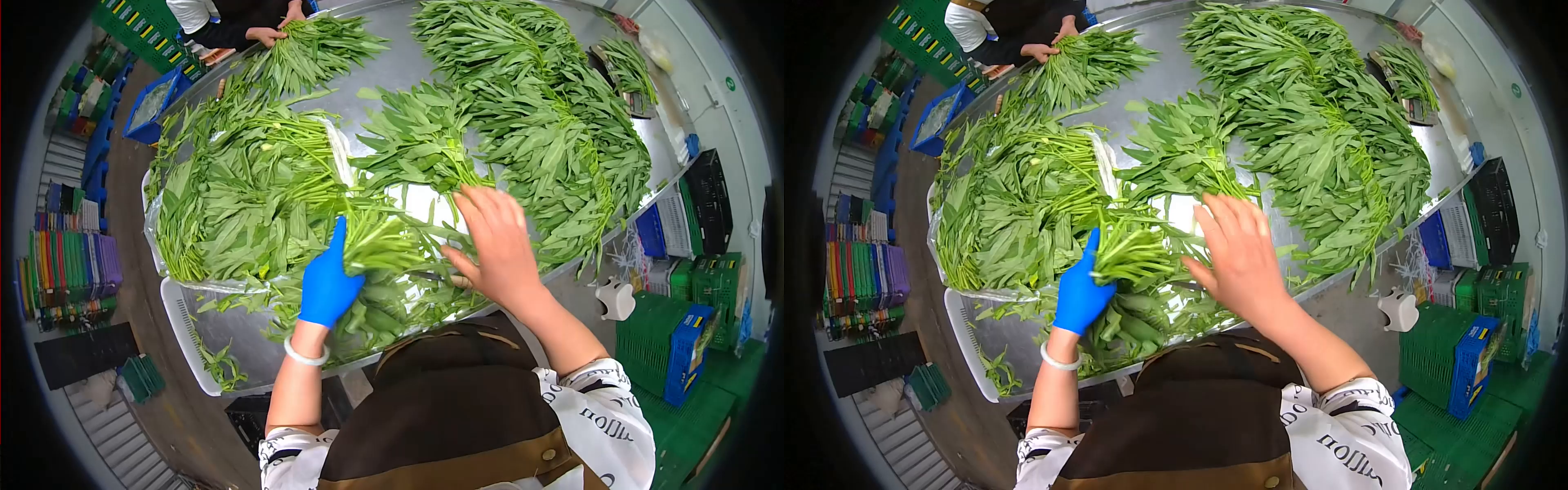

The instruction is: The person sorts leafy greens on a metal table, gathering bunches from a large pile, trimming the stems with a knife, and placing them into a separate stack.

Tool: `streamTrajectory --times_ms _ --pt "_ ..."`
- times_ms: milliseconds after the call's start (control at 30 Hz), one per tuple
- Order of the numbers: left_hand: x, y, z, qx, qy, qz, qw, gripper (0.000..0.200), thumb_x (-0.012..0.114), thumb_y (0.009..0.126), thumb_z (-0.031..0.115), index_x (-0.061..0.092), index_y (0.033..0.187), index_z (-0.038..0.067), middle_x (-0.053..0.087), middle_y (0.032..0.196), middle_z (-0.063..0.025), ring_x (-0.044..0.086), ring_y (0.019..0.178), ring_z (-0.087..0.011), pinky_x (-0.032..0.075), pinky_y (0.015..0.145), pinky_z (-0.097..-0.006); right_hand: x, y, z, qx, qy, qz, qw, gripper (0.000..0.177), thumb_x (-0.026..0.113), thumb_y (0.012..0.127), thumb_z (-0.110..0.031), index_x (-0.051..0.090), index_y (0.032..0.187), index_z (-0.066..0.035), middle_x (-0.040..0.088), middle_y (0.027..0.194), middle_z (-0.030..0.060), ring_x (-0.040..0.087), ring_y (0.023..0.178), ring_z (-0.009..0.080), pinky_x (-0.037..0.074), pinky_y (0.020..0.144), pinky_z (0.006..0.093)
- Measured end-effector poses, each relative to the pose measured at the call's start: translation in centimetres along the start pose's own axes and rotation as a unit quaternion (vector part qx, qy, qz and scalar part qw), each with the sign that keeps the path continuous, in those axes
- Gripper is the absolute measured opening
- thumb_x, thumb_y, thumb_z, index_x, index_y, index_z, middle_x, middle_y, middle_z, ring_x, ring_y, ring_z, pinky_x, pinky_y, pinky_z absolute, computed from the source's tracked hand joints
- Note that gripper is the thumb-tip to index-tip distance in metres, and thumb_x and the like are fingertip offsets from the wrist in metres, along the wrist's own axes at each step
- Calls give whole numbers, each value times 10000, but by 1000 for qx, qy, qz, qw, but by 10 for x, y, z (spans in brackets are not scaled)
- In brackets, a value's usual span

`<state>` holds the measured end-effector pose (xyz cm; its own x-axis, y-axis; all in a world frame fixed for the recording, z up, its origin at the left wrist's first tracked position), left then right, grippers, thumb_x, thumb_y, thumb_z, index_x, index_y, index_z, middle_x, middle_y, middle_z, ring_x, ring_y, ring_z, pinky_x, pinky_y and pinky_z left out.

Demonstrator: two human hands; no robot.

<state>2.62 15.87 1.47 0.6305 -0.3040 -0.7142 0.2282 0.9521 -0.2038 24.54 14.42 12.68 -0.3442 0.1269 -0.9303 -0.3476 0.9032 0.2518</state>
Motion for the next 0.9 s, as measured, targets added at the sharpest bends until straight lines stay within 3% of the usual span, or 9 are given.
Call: streamTrajectory --times_ms 133,233,333,533,667,733,833,867,900 --pt "36 0 26 67 226 -21 972 778 671 710 110 350 1412 11 627 732 -194 615 629 -353 477 555 -440 -16 12 -70 -134 148 -79 977 725 786 675 -297 477 1275 -31 469 1313 163 429 1244 331 311 1060 469" --pt "49 -24 64 250 188 80 946 355 607 715 35 552 1062 -12 599 732 -171 604 694 -330 464 617 -416 27 1 -93 -206 142 -155 956 833 820 632 -273 431 1332 -46 463 1322 162 423 1253 327 312 1071 460" --pt "43 -30 92 251 228 0 941 274 656 622 45 552 876 44 554 738 -131 556 703 -307 425 631 -400 102 -12 -45 -113 243 -269 925 935 835 591 -209 368 1382 -38 450 1338 184 397 1274 353 327 1066 457" --pt "51 -35 75 233 153 -36 960 528 709 582 45 553 1086 46 595 870 -125 562 812 -340 443 749 -426 145 -42 -28 26 298 -358 884 619 705 682 -195 479 1231 -19 631 896 256 621 837 411 494 758 479" --pt "-9 -29 111 231 123 128 956 574 798 617 106 582 1146 54 596 1083 -158 559 983 -381 443 878 -444 142 -29 11 88 231 -317 916 375 680 712 -155 578 1031 15 639 810 223 633 661 364 516 667 449" --pt "-36 -51 107 295 50 235 925 513 796 633 88 596 1104 54 593 1056 -152 557 944 -361 444 845 -433 109 -10 31 159 506 -266 805 384 686 707 -113 580 1061 -10 662 836 166 650 679 291 529 647 403" --pt "-38 -80 95 307 30 269 913 351 780 690 107 620 1001 72 610 917 -104 562 817 -304 441 746 -420 89 -2 31 245 819 -201 478 324 690 732 -63 599 1041 -22 665 841 99 640 679 178 528 605 323" --pt "-24 -74 94 300 13 219 928 320 777 690 100 624 970 73 611 885 -101 559 791 -301 439 729 -418 134 -12 37 260 766 -256 530 328 694 738 -62 606 1051 -14 660 841 118 640 696 182 525 598 323" --pt "-7 -67 94 293 -4 169 941 290 775 690 93 629 939 74 613 854 -98 557 765 -299 438 712 -416 166 -9 59 245 536 -302 750 309 671 754 -59 613 1054 -16 658 834 120 633 673 179 516 599 316"
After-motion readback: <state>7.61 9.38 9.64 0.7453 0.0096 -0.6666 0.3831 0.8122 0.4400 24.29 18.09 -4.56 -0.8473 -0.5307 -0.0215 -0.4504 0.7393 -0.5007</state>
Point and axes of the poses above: each hand's wrist, its own y-axis towards the middle knuckle, its own x-axis out of the palm, z = x × y, the point moved 9 cm from there along y, towards the middle knuckle
